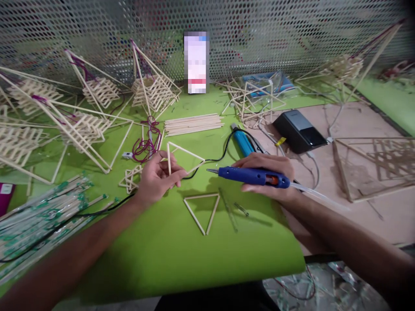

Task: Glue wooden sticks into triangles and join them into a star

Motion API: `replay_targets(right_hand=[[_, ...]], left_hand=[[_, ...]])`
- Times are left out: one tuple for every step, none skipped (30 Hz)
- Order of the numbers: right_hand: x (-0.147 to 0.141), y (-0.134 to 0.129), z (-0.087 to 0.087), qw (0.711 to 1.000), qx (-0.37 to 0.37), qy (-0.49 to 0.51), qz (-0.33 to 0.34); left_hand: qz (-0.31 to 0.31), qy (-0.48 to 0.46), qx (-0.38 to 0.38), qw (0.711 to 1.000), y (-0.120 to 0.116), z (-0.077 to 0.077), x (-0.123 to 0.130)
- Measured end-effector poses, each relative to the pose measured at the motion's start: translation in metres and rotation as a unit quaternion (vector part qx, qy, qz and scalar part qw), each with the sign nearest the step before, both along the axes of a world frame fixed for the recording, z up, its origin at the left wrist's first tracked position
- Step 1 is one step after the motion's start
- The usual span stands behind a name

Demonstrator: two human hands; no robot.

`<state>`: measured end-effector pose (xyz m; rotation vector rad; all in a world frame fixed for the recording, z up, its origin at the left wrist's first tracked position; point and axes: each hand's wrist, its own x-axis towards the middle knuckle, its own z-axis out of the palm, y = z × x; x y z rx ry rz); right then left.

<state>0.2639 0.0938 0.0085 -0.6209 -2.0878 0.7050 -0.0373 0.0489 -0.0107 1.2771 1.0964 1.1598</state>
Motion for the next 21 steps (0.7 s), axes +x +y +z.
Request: replay_targets(right_hand=[[0.0015,0.0008,0.0001,1.000,0.003,0.001,-0.002],[0.0031,0.0017,0.0002,1.000,0.007,0.002,-0.002],[0.0047,0.0025,0.0002,1.000,0.011,-0.001,-0.002],[0.0062,0.0031,0.0003,1.000,0.014,-0.006,-0.002],[0.0076,0.0035,0.0005,1.000,0.016,-0.012,-0.004],[0.0087,0.0035,0.0006,1.000,0.017,-0.016,-0.010],[0.0096,0.0031,0.0008,1.000,0.016,-0.017,-0.020],[0.0101,0.0026,0.0009,0.999,0.013,-0.017,-0.030],[0.0102,0.0019,0.0010,0.999,0.011,-0.018,-0.039],[0.0100,0.0012,0.0010,0.999,0.010,-0.019,-0.044],[0.0095,0.0004,0.0011,0.999,0.009,-0.021,-0.045],[0.0088,-0.0003,0.0014,0.999,0.011,-0.024,-0.043],[0.0079,-0.0009,0.0020,0.999,0.015,-0.025,-0.039],[0.0070,-0.0015,0.0029,0.999,0.020,-0.024,-0.038],[0.0062,-0.0021,0.0041,0.999,0.022,-0.026,-0.041],[0.0054,-0.0026,0.0056,0.998,0.023,-0.030,-0.047],[0.0048,-0.0032,0.0071,0.998,0.022,-0.034,-0.054],[0.0042,-0.0036,0.0085,0.997,0.021,-0.038,-0.060],[0.0038,-0.0041,0.0095,0.997,0.021,-0.039,-0.065],[0.0033,-0.0044,0.0101,0.997,0.021,-0.040,-0.068],[0.0029,-0.0047,0.0101,0.997,0.023,-0.038,-0.068]], left_hand=[[-0.005,-0.003,-0.002,1.000,0.0004,0.0006,-0.0006],[-0.009,-0.005,-0.004,1.000,0.0007,0.0009,-0.0013],[-0.013,-0.007,-0.006,1.000,0.0012,0.0009,-0.0021],[-0.016,-0.007,-0.007,1.000,0.0015,0.0006,-0.0027],[-0.019,-0.007,-0.008,1.000,0.0019,0.0002,-0.0032],[-0.022,-0.007,-0.009,1.000,0.0022,-0.0004,-0.0034],[-0.022,-0.009,-0.009,1.000,0.0023,-0.0010,-0.0034],[-0.021,-0.012,-0.009,1.000,0.0024,-0.0017,-0.0032],[-0.020,-0.015,-0.009,1.000,0.0023,-0.0022,-0.0028],[-0.018,-0.019,-0.009,1.000,0.0021,-0.0027,-0.0023],[-0.018,-0.020,-0.010,1.000,0.0018,-0.0030,-0.0019],[-0.019,-0.021,-0.010,1.000,0.0014,-0.0031,-0.0016],[-0.020,-0.018,-0.011,1.000,0.0009,-0.0031,-0.0013],[-0.019,-0.014,-0.011,1.000,0.0004,-0.0030,-0.0012],[-0.017,-0.010,-0.010,1.000,-0.0001,-0.0028,-0.0012],[-0.015,-0.007,-0.008,1.000,-0.0005,-0.0026,-0.0012],[-0.013,-0.004,-0.005,1.000,-0.0008,-0.0023,-0.0011],[-0.012,0.000,-0.001,1.000,-0.0012,-0.0020,-0.0011],[-0.013,0.006,0.003,1.000,-0.0015,-0.0018,-0.0010],[-0.015,0.013,0.006,1.000,-0.0017,-0.0015,-0.0008],[-0.016,0.022,0.008,1.000,-0.0020,-0.0013,-0.0006]])
